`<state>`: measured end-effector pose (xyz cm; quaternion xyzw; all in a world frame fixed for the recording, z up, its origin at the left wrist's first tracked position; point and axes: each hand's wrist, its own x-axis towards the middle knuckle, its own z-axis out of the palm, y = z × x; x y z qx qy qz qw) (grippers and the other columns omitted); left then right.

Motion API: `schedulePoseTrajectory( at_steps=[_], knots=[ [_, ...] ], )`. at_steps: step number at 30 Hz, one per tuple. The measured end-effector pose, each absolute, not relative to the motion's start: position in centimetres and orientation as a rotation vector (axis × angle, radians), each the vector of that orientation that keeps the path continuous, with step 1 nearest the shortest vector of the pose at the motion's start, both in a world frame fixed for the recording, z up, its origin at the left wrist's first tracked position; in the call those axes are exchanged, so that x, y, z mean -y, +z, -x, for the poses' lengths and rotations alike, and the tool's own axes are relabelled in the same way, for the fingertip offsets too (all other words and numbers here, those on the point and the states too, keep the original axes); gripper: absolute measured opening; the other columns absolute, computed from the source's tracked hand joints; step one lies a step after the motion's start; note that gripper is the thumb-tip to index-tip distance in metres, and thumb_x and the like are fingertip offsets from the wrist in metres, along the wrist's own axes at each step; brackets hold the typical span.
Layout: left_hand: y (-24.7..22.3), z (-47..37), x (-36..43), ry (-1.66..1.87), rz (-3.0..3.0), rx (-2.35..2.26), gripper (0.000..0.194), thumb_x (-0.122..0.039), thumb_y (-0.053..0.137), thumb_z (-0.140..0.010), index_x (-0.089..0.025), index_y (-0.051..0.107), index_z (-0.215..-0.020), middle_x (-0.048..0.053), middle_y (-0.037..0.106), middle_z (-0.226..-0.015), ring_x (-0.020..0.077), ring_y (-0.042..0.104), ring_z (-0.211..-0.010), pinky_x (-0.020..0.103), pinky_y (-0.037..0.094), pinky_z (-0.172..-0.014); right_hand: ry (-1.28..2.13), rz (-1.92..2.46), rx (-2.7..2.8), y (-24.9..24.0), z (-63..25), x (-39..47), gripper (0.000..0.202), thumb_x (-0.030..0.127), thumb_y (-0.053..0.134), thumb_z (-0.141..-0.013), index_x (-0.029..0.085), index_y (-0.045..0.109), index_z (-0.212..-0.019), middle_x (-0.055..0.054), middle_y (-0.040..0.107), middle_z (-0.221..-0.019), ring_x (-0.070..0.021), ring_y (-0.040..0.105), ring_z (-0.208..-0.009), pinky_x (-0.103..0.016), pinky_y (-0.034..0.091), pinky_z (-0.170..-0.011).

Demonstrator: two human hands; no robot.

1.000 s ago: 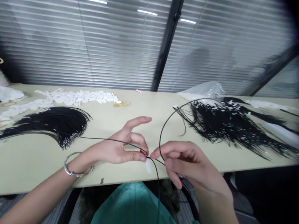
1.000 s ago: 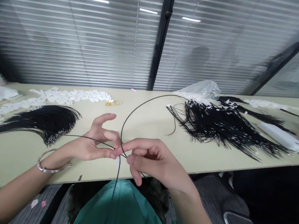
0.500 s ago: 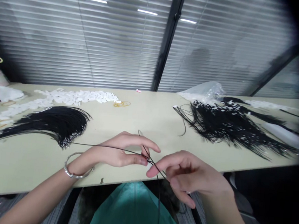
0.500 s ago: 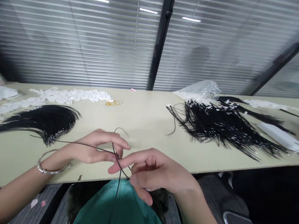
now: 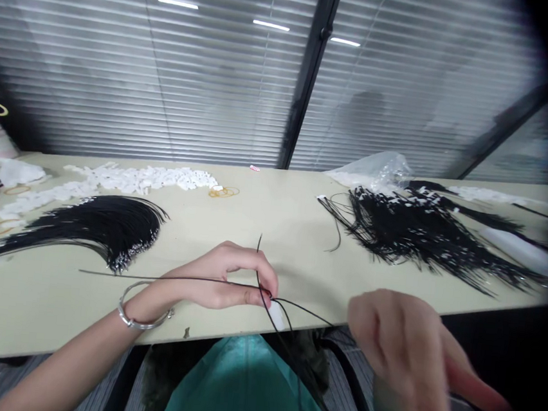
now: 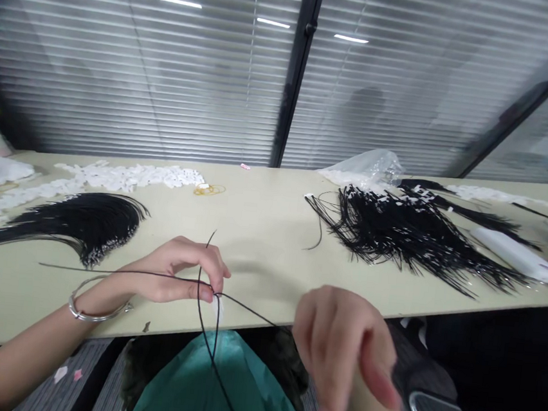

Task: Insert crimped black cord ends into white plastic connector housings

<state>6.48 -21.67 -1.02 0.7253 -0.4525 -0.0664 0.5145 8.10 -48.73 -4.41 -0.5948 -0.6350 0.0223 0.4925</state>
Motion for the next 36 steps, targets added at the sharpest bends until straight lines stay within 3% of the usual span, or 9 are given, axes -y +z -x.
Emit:
schedulePoseTrajectory(
  at_steps=[2,4,9,12,17,20,24,32,36],
  knots=[
    [-0.9,-6.4,21.7,-0.162,-1.738,1.096,0.011,-0.017,0.065,-0.079,-0.012,0.063,-0.088,0.007,0.067,-0.085,0.0159,0.064,-0.091,0.028,0.051,-0.083,0.136,1.34,1.4,-3.0,-7.9,48.2,0.042,0.046,0.037,-0.092,0.021,0.068,-0.078,0.001,0.056,-0.046,-0.0047,0.053,-0.042,-0.015,0.044,-0.049],
    [-0.8,-6.3,21.7,-0.174,-1.745,1.111,0.01,-0.016,0.064,-0.079,-0.012,0.063,-0.088,0.007,0.067,-0.084,0.0157,0.064,-0.09,0.028,0.051,-0.082,-0.063,1.536,1.127,-2.0,-7.7,47.2,0.02,0.025,0.048,-0.09,0.024,0.066,-0.097,0.001,0.062,-0.062,-0.006,0.057,-0.056,-0.018,0.045,-0.055],
    [-0.8,-6.2,21.8,-0.215,-1.736,1.137,0.01,-0.017,0.063,-0.08,-0.012,0.063,-0.089,0.007,0.067,-0.082,0.0142,0.064,-0.083,0.029,0.051,-0.083,-0.737,1.943,1.209,-1.3,-7.7,43.9,0.038,0.006,0.06,-0.079,0.021,0.061,-0.114,-0.003,0.063,-0.085,-0.0087,0.055,-0.077,-0.023,0.047,-0.069],
    [-0.7,-6.2,21.8,-0.255,-1.713,1.152,0.009,-0.017,0.062,-0.081,-0.012,0.063,-0.089,0.007,0.067,-0.082,0.0133,0.064,-0.079,0.029,0.051,-0.081,-0.939,1.993,1.44,-1.2,-8.2,42.5,0.042,0.005,0.06,-0.078,0.015,0.056,-0.119,-0.004,0.064,-0.088,-0.0107,0.054,-0.081,-0.026,0.048,-0.073],
    [-0.8,-6.0,21.9,-0.308,-1.711,1.161,0.009,-0.017,0.062,-0.081,-0.013,0.061,-0.088,0.007,0.066,-0.083,0.0126,0.063,-0.079,0.024,0.051,-0.075,-1.084,1.964,1.623,-1.4,-8.7,41.6,0.026,0.007,0.058,-0.08,0.01,0.058,-0.105,-0.008,0.065,-0.092,-0.0143,0.057,-0.087,-0.029,0.051,-0.077],
    [-1.4,-6.0,21.9,-0.28,-1.616,1.151,0.036,-0.012,0.062,-0.08,-0.019,0.05,-0.113,0.004,0.064,-0.084,0.0125,0.063,-0.083,0.03,0.05,-0.084,-1.09,1.913,1.35,-1.9,-8.8,41.7,0.022,0.008,0.055,-0.081,0.016,0.059,-0.101,-0.005,0.065,-0.089,-0.0129,0.059,-0.083,-0.028,0.051,-0.075],
    [-2.3,-6.2,21.8,-0.193,-1.471,1.182,0.079,-0.005,0.063,-0.078,-0.03,0.017,-0.138,0.001,0.063,-0.083,0.0128,0.062,-0.084,0.037,0.049,-0.089,-0.75,1.639,0.649,-2.1,-9.4,42.4,0.008,0.019,0.055,-0.084,0.02,0.06,-0.091,-0.002,0.064,-0.081,-0.0102,0.059,-0.074,-0.023,0.049,-0.066],
    [-2.4,-6.3,21.7,-0.22,-1.51,1.154,0.072,-0.007,0.063,-0.078,-0.027,0.026,-0.137,0.002,0.062,-0.083,0.0124,0.061,-0.084,0.036,0.047,-0.091,0.011,1.103,0.561,-1.3,-9.2,43.9,0.024,0.044,0.06,-0.08,0.022,0.053,-0.078,0.004,0.039,-0.058,-0.0049,0.033,-0.048,-0.015,0.028,-0.04],
    [-2.1,-6.1,21.5,-0.233,-1.499,1.15,0.074,-0.004,0.063,-0.077,-0.029,0.026,-0.136,0.002,0.063,-0.085,0.0128,0.062,-0.087,0.035,0.047,-0.091,0.182,1.099,0.75,-1.4,-6.8,43.0,0.013,0.033,0.067,-0.077,0.02,0.062,-0.076,0.001,0.053,-0.067,-0.0057,0.049,-0.06,-0.018,0.042,-0.054]
  ],
)
